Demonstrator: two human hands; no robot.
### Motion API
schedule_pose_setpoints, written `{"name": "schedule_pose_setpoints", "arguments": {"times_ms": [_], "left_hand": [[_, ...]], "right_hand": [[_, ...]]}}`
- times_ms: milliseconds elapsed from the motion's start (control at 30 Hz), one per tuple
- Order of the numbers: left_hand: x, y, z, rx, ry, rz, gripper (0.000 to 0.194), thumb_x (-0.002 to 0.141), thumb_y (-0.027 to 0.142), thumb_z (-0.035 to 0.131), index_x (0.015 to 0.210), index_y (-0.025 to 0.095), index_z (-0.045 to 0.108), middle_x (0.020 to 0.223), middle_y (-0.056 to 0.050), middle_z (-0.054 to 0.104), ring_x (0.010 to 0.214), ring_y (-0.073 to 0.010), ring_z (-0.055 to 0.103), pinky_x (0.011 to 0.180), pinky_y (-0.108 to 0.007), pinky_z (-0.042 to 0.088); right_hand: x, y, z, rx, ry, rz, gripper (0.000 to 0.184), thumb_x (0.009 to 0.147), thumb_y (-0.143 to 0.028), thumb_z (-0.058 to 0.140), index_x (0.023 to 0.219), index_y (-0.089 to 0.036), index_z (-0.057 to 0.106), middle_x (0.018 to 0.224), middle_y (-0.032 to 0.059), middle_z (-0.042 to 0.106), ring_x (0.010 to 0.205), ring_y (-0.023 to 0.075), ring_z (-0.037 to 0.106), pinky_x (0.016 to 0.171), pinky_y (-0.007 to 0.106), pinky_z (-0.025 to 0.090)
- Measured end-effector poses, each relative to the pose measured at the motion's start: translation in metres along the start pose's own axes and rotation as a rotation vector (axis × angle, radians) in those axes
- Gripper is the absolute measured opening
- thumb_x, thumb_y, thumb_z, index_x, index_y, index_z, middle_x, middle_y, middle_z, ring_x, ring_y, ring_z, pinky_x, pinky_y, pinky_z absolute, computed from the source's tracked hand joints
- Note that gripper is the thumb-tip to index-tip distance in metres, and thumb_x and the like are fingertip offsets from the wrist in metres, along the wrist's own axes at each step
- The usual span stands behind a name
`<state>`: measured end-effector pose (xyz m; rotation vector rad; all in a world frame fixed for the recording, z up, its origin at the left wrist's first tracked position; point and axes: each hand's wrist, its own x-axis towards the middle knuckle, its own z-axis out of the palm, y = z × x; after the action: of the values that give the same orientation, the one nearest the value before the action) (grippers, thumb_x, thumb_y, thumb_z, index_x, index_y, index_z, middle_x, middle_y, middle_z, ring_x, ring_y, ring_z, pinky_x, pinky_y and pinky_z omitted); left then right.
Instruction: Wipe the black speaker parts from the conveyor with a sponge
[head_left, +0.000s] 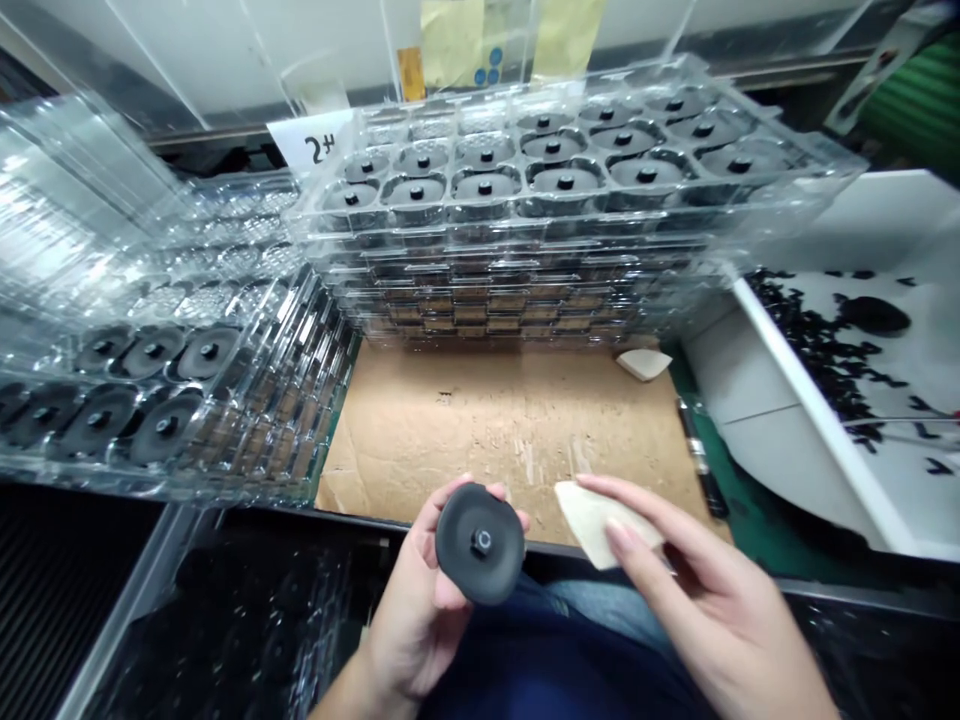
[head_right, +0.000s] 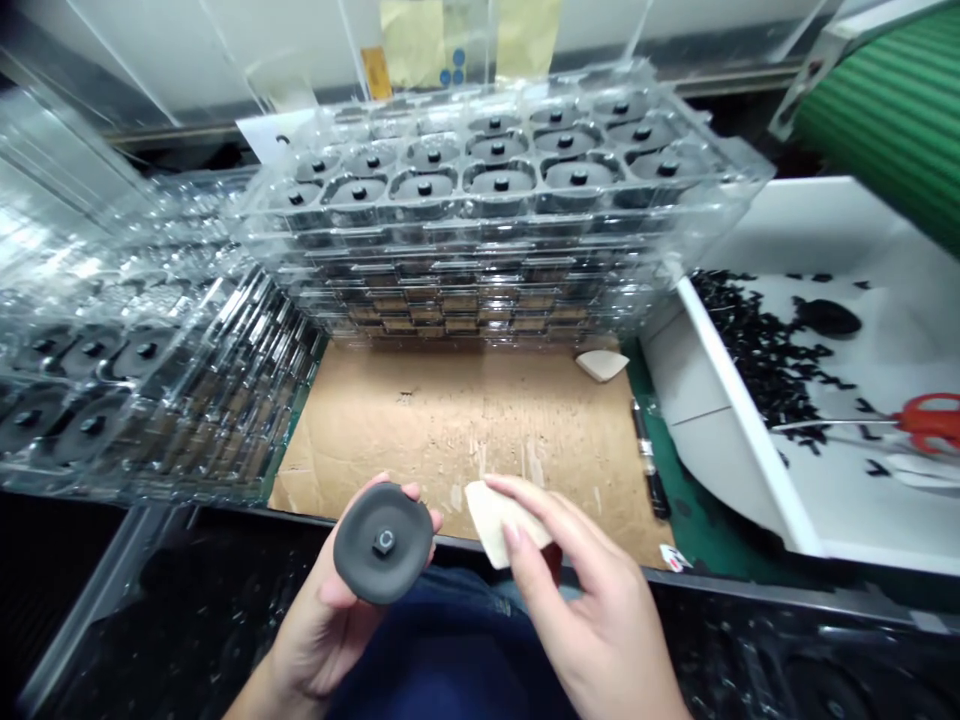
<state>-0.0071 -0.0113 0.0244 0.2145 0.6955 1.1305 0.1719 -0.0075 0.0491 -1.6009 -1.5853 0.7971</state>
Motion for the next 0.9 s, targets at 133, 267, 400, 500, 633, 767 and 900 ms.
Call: {"name": "schedule_pose_setpoints", "arguments": {"times_ms": [133, 267, 400, 500, 633, 767, 900], "left_hand": [[-0.008, -0.001, 0.008, 0.035, 0.047, -0.026, 0.061, 0.048, 0.037, 0.084, 0.105, 0.027, 0.065, 0.11, -0.002, 0.068, 0.1, -0.018, 0.062, 0.088, -0.022, 0.046], [-0.007, -0.001, -0.002, 0.058, 0.087, -0.021, 0.06, 0.047, 0.039, 0.084, 0.103, 0.029, 0.066, 0.107, 0.0, 0.069, 0.1, -0.0203, 0.062, 0.089, -0.026, 0.047], [-0.003, -0.007, -0.002, 0.066, 0.068, -0.099, 0.055, 0.055, 0.034, 0.082, 0.107, 0.027, 0.065, 0.105, -0.003, 0.069, 0.1, -0.0218, 0.062, 0.093, -0.03, 0.044], [-0.003, -0.004, 0.004, 0.065, 0.052, -0.174, 0.047, 0.061, 0.033, 0.079, 0.106, 0.026, 0.066, 0.104, -0.004, 0.07, 0.1, -0.0207, 0.062, 0.094, -0.029, 0.043], [-0.004, 0.005, 0.004, 0.031, 0.02, -0.185, 0.06, 0.042, 0.035, 0.086, 0.099, 0.026, 0.069, 0.102, -0.002, 0.072, 0.092, -0.0185, 0.065, 0.087, -0.025, 0.047], [-0.003, 0.005, 0.002, 0.016, -0.01, -0.274, 0.056, 0.044, 0.035, 0.086, 0.097, 0.024, 0.07, 0.096, -0.001, 0.073, 0.09, -0.016, 0.065, 0.085, -0.022, 0.047], [-0.004, 0.006, 0.002, -0.028, -0.094, -0.25, 0.059, 0.05, 0.035, 0.083, 0.106, 0.026, 0.066, 0.107, -0.003, 0.07, 0.094, -0.0192, 0.066, 0.084, -0.025, 0.05]], "right_hand": [[0.004, -0.034, 0.015, 0.058, 0.02, -0.342, 0.027, 0.085, -0.014, 0.049, 0.109, -0.023, 0.058, 0.093, 0.0023, 0.068, 0.076, 0.0149, 0.062, 0.065, 0.026, 0.05], [0.009, -0.045, 0.03, 0.07, -0.222, -0.538, 0.025, 0.082, -0.007, 0.045, 0.1, -0.014, 0.061, 0.08, 0.003, 0.067, 0.068, 0.0138, 0.058, 0.063, 0.028, 0.045], [0.012, -0.043, 0.034, -0.059, -0.142, -0.513, 0.024, 0.084, -0.01, 0.043, 0.1, -0.012, 0.062, 0.074, 0.0046, 0.065, 0.061, 0.0147, 0.054, 0.059, 0.031, 0.04], [0.01, -0.039, 0.029, -0.051, -0.032, -0.608, 0.027, 0.087, -0.011, 0.042, 0.109, -0.011, 0.058, 0.077, 0.0059, 0.066, 0.065, 0.0155, 0.057, 0.062, 0.031, 0.04], [0.005, -0.03, 0.005, -0.147, -0.313, -0.568, 0.026, 0.087, -0.011, 0.041, 0.102, -0.021, 0.06, 0.077, -0.0001, 0.067, 0.065, 0.0131, 0.058, 0.066, 0.029, 0.041], [0.014, -0.029, -0.006, -0.31, -0.263, -0.582, 0.029, 0.088, -0.012, 0.038, 0.101, -0.018, 0.062, 0.064, 0.0008, 0.059, 0.054, 0.014, 0.047, 0.057, 0.031, 0.034], [0.037, -0.019, 0.002, -0.114, -0.237, -0.64, 0.032, 0.09, -0.014, 0.036, 0.099, -0.024, 0.065, 0.07, 0.0004, 0.062, 0.061, 0.0133, 0.052, 0.06, 0.029, 0.038]]}}
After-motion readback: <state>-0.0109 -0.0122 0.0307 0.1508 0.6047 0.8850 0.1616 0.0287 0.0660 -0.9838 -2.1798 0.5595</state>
